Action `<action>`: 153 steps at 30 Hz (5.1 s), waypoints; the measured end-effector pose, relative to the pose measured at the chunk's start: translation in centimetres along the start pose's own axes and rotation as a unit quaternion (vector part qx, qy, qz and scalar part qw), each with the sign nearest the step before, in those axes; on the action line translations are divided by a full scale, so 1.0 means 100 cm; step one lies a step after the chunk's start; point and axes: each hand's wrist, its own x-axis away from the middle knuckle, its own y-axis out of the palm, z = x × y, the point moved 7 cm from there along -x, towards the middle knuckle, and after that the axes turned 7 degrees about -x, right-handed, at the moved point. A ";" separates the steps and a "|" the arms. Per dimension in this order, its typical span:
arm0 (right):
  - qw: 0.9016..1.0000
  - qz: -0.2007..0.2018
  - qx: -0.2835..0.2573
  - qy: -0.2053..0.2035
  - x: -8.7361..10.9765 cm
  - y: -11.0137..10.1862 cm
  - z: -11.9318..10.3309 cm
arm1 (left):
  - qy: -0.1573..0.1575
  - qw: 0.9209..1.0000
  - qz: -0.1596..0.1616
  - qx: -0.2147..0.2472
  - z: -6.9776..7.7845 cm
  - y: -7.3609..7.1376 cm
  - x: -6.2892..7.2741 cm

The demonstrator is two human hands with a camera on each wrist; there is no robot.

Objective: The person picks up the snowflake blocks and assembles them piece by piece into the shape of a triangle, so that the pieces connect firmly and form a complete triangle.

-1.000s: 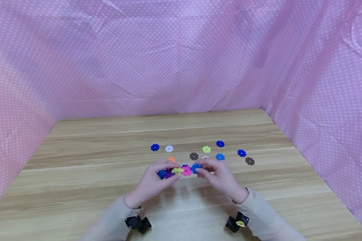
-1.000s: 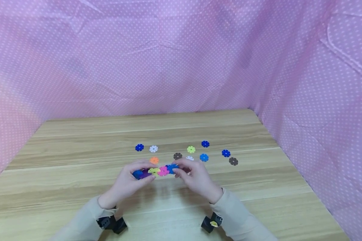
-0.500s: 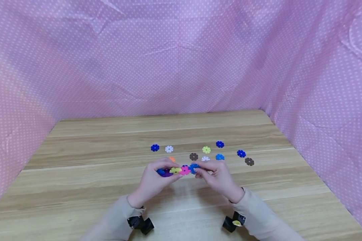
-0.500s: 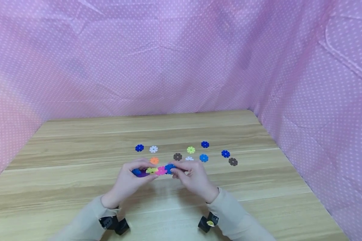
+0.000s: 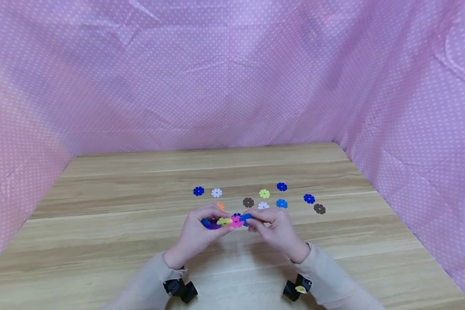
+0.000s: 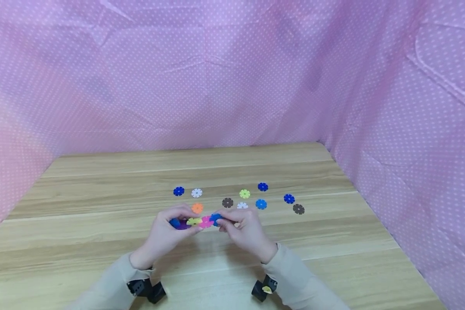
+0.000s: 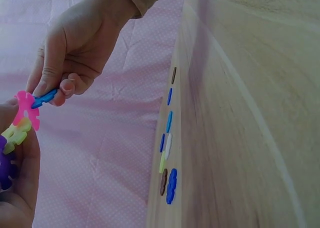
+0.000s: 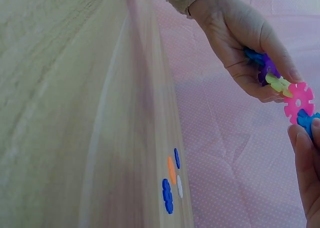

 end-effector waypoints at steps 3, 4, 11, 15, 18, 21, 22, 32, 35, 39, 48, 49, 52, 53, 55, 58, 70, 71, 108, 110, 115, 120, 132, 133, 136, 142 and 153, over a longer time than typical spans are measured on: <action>1.000 -0.011 0.000 0.021 0.001 0.003 0.002 | -0.005 1.000 -0.016 -0.008 -0.002 0.000 0.000; 0.999 -0.017 -0.001 0.029 0.001 0.004 0.003 | -0.009 1.000 -0.024 -0.010 -0.004 0.001 0.000; 0.995 -0.058 0.075 0.042 0.000 0.005 0.007 | -0.032 0.996 -0.068 -0.041 -0.012 0.001 -0.003; 0.988 -0.081 0.101 0.078 -0.001 0.006 0.012 | -0.051 0.997 -0.054 -0.016 -0.013 -0.002 -0.005; 0.984 -0.086 0.095 0.120 0.000 0.006 0.017 | -0.068 0.997 -0.031 0.028 -0.014 -0.004 -0.007; 0.982 -0.066 0.075 0.162 0.001 0.004 0.025 | -0.075 0.994 0.004 0.078 -0.014 -0.009 -0.009; 0.981 -0.052 0.067 0.177 0.001 0.002 0.027 | -0.078 0.993 0.017 0.092 -0.014 -0.011 -0.009; 0.961 0.030 -0.082 0.261 -0.003 -0.002 0.045 | -0.090 0.993 0.001 0.080 -0.015 0.003 -0.009; 0.956 0.031 -0.112 0.269 -0.005 0.004 0.048 | -0.095 0.993 -0.006 0.073 -0.016 0.010 -0.010; 0.952 0.035 -0.136 0.272 -0.007 0.012 0.049 | -0.109 0.991 -0.001 0.074 -0.018 0.014 -0.011; 0.954 0.009 -0.128 0.270 -0.009 0.022 0.051 | -0.109 0.992 0.015 0.059 -0.022 0.014 -0.012; 0.954 0.005 -0.127 0.271 -0.009 0.022 0.051 | -0.107 0.992 0.016 0.059 -0.022 0.014 -0.012; 0.953 -0.015 -0.125 0.276 -0.008 0.019 0.053 | -0.107 0.992 0.018 0.062 -0.023 0.013 -0.011; 0.953 -0.017 -0.115 0.279 -0.007 0.016 0.054 | -0.107 0.992 0.019 0.061 -0.024 0.013 -0.010; 0.954 -0.017 -0.097 0.282 -0.006 0.006 0.057 | -0.111 0.992 0.023 0.060 -0.025 0.011 -0.009; 0.956 0.001 -0.058 0.288 -0.007 -0.016 0.065 | -0.116 0.991 0.031 0.056 -0.027 0.008 -0.009; 0.932 -0.003 0.143 0.332 -0.004 -0.097 0.104 | -0.127 0.988 0.036 0.077 -0.031 0.002 -0.007; 0.929 -0.008 0.149 0.337 -0.003 -0.100 0.106 | -0.128 0.988 0.036 0.078 -0.031 0.001 -0.007; 0.924 -0.098 0.184 0.321 -0.004 -0.092 0.118 | -0.135 0.979 0.057 0.140 -0.031 -0.007 -0.007; 0.931 -0.085 0.167 0.315 -0.003 -0.088 0.113 | -0.135 0.980 0.054 0.138 -0.030 -0.007 -0.007; 0.947 -0.065 0.148 0.277 -0.005 -0.072 0.099 | -0.139 0.980 0.050 0.131 -0.029 -0.007 -0.007; 0.962 -0.048 0.104 0.247 -0.009 -0.055 0.081 | -0.143 0.980 0.048 0.130 -0.028 -0.006 -0.008; 0.975 -0.060 0.038 0.212 -0.012 -0.016 0.049 | -0.149 0.980 0.041 0.127 -0.028 -0.003 -0.008; 0.977 -0.061 0.043 0.200 -0.013 -0.014 0.046 | -0.147 0.980 0.040 0.128 -0.028 -0.002 -0.008; 0.984 -0.057 0.071 0.153 -0.015 -0.008 0.037 | -0.141 0.981 0.036 0.131 -0.026 -0.001 -0.008; 0.989 -0.043 0.112 0.086 -0.018 -0.001 0.022 | -0.136 0.982 0.029 0.131 -0.024 0.001 -0.008; 0.991 -0.022 0.130 0.037 -0.021 0.003 0.012 | -0.141 0.981 0.019 0.132 -0.024 0.001 -0.009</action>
